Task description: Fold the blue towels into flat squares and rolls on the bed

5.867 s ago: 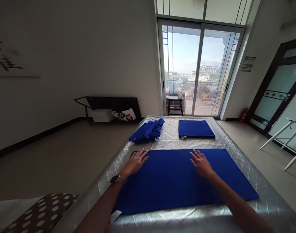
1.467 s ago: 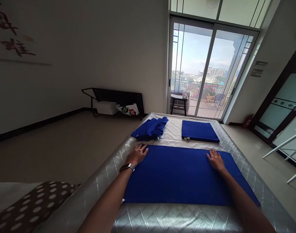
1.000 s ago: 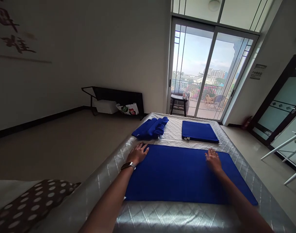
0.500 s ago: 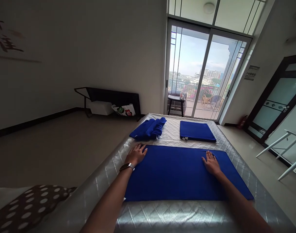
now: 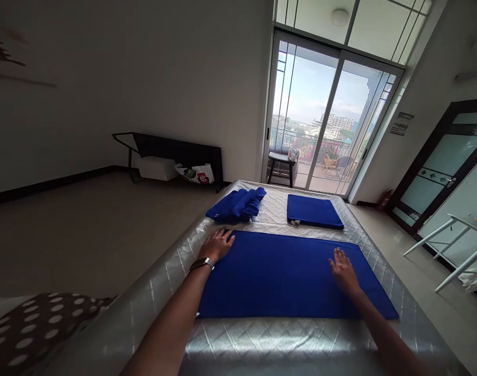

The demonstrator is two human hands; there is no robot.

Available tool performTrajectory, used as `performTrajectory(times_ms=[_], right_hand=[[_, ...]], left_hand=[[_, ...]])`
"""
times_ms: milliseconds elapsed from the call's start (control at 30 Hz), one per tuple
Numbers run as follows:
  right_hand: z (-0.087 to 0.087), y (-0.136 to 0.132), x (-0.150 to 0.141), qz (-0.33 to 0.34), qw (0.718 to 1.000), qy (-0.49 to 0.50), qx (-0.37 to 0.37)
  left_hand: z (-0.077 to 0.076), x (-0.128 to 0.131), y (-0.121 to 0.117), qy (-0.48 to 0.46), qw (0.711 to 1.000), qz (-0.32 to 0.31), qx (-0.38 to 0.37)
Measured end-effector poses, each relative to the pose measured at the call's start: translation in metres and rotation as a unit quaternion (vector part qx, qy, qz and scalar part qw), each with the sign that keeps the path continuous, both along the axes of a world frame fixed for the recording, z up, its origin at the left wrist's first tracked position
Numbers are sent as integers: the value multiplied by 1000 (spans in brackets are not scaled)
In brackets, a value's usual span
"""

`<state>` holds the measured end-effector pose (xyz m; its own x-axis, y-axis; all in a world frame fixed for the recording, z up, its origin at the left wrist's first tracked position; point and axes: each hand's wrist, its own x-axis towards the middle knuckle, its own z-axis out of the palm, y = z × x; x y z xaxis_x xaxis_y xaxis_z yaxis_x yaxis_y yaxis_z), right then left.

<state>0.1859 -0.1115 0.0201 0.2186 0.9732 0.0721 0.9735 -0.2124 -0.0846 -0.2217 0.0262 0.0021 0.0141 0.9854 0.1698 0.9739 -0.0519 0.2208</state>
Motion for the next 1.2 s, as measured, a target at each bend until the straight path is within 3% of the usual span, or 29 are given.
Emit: performTrajectory(times_ms=[167,300,400,600,700,900,1000,1133,1200], right_hand=[[8,-17,-48,155,985,43,-55],[6,-29,-67,174,979,53,-89],[4,-37,-39,133,986,41,-91],[-2,-62,80,-32,997,-7,-67],[-5,-78,124,-87,995,-5,-55],[-3,-87,133,-99,994,4,-53],[-5,-85,131,-96,994,3,-46],[-12,-83,136,-93,994,-6,-50],[-15,-82,141,-97,994,-3,-57]], left_hand=[[3,1,-1,14,1000,-1,-7],[7,2,-4,20,1000,-4,-17],[9,2,-6,22,999,-3,-26],[14,2,-9,6,1000,-6,-28],[15,2,-11,-5,999,-5,-33],[29,3,-20,-34,998,13,45],[30,1,-38,-39,998,-19,52],[9,-9,-84,4,992,-123,20],[-9,-20,-111,36,989,-140,28]])
